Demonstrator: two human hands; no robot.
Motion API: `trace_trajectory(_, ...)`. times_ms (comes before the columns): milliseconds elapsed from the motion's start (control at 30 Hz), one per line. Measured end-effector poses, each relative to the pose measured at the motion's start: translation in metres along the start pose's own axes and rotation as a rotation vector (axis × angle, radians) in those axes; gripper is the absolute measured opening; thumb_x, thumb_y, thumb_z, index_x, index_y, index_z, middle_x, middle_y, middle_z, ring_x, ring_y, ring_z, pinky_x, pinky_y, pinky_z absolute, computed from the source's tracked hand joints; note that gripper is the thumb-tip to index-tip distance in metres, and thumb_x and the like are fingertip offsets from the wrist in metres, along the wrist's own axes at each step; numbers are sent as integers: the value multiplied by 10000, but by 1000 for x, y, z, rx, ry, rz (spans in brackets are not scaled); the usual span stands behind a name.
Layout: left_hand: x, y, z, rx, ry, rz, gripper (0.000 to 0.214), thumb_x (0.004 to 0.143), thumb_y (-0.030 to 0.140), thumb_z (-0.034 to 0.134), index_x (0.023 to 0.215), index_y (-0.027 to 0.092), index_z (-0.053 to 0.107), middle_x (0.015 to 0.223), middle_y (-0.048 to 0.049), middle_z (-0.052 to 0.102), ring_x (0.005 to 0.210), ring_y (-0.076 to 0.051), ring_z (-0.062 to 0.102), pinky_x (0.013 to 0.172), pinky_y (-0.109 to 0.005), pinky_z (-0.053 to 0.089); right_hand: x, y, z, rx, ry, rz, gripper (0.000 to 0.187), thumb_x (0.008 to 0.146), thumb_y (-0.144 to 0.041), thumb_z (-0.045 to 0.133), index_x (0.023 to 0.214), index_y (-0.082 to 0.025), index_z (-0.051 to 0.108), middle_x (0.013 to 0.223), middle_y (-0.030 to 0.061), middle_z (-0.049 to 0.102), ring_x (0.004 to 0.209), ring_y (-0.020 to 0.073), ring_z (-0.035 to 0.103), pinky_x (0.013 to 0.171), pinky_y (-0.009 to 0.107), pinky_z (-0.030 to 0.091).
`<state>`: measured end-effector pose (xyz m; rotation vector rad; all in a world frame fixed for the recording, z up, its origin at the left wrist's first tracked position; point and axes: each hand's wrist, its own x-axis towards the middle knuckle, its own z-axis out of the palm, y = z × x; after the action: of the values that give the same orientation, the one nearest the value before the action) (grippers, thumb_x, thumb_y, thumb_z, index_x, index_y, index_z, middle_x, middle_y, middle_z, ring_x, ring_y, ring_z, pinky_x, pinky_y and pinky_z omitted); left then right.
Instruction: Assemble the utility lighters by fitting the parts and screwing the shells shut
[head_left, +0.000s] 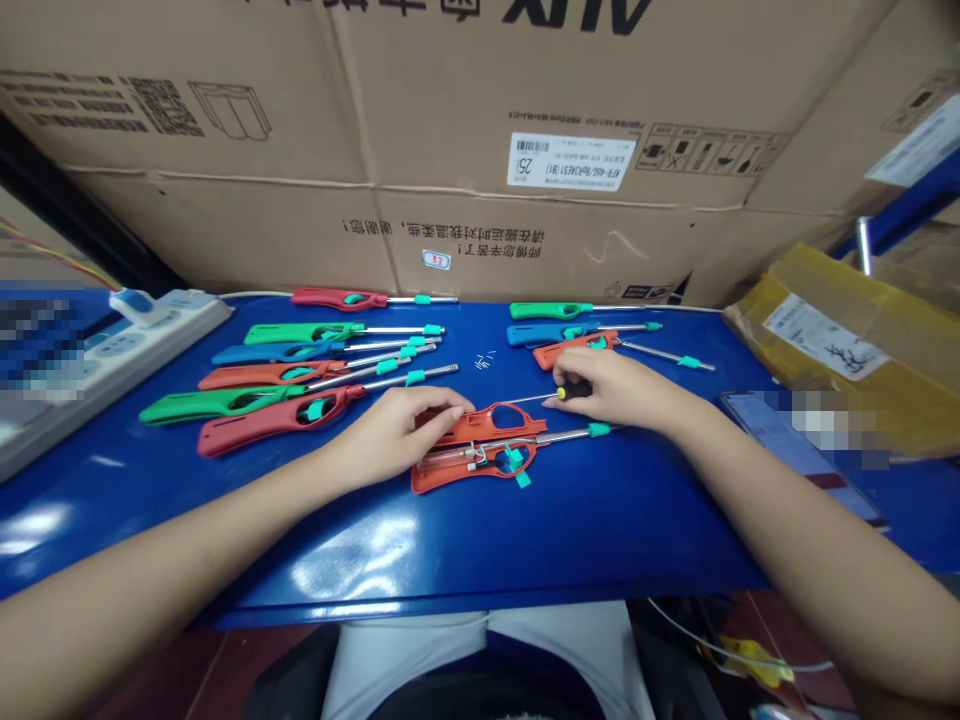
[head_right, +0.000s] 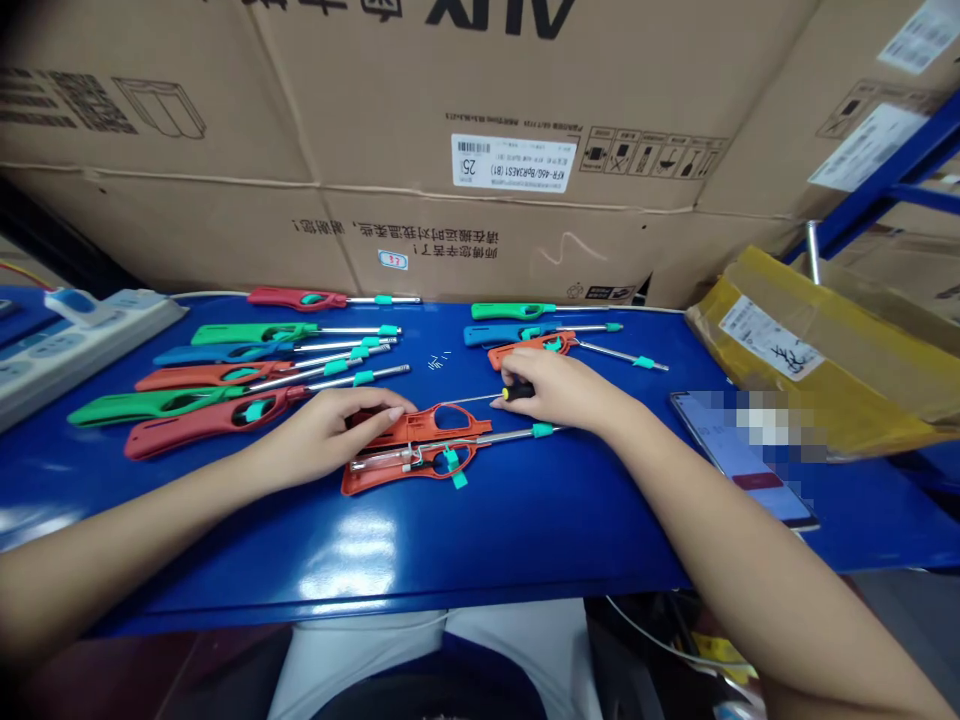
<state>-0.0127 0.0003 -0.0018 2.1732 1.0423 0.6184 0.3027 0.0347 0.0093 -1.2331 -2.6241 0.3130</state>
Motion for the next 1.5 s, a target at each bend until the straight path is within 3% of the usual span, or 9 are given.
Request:
trace_trajectory(267, -4, 7, -6, -35, 159, 27, 322, 1017, 416, 513, 1087, 186, 727, 1133, -60, 772, 1038, -226, 715, 948, -365, 568, -2, -2, -3, -61, -42, 85, 222, 919, -391, 683, 832, -219, 574, 783, 5, 667, 670, 165, 558, 584, 265, 342)
trace_trajectory(367, -10, 14, -9, -11, 58, 122, 291, 1040, 335, 469, 1131, 195, 706, 1081, -46, 769, 958, -197, 715, 871, -321, 568, -2, -4, -5, -86, -19, 31, 207, 928, -415, 679, 906, -217, 620, 879, 38, 690, 782, 199, 599, 626, 283, 391)
trace_trajectory(467, -17, 20, -7, 69, -109, 261, 303, 1044, 220, 411, 1225, 196, 653, 1121, -55, 742, 980, -184, 696, 878, -304, 539, -4, -14, -9, -191, 105, -135, 226, 940, -421, 665, 999, -203, 655, 1064, 106, 672, 1005, 270, 587, 792, 354, 453)
trace_trajectory(533, -20, 23, -4, 133, -176, 335, 320, 1030, 180, 402, 1267, 192, 616, 1113, -66, 724, 979, -193, 679, 878, -315, 523, -6, -26, -12, -167, 137, -206, 198, 955, -394, 637, 973, -199, 662, 1058, 104, 665, 995, 261, 584, 840, 372, 455)
trace_trajectory(667, -22, 27, -2, 265, -238, 399, 348, 986, 144, 425, 1296, 181, 579, 989, -53, 702, 854, -201, 622, 771, -327, 488, -10, -50, -9, 3, -80, -227, 181, 954, -392, 655, 984, -214, 656, 956, 29, 694, 837, 183, 631, 707, 295, 444)
trace_trajectory(833, -21, 29, -4, 368, -239, 387, 295, 959, 202, 518, 1237, 190, 615, 991, -56, 676, 867, -207, 602, 753, -329, 477, -9, -53, -2, 6, -157, -175, 148, 1001, -328, 601, 937, -206, 652, 904, 13, 699, 758, 157, 613, 654, 274, 401)
trace_trajectory(1100, -12, 14, -2, 361, -8, 218, 268, 1021, 347, 536, 1207, 198, 657, 1134, -86, 651, 1064, -244, 608, 928, -394, 521, -8, -41, -1, -76, -84, -143, 112, 1015, -257, 531, 974, -204, 620, 951, 30, 687, 758, 161, 597, 647, 279, 384)
trace_trajectory(1333, -8, 2, -2, 261, -30, 146, 258, 987, 404, 610, 1138, 203, 669, 1127, -76, 656, 1046, -236, 640, 909, -382, 542, -7, -47, 3, -130, -65, -102, 120, 1017, -223, 469, 980, -206, 581, 946, 46, 689, 756, 178, 608, 630, 290, 366)
trace_trajectory(1500, -8, 2, -1, 257, -27, 126, 259, 977, 402, 618, 1136, 200, 647, 1151, -76, 643, 1062, -241, 639, 921, -388, 535, -10, -49, -2, -107, 75, -43, 91, 1006, -244, 468, 1015, -209, 552, 954, 52, 704, 747, 187, 618, 636, 295, 385)
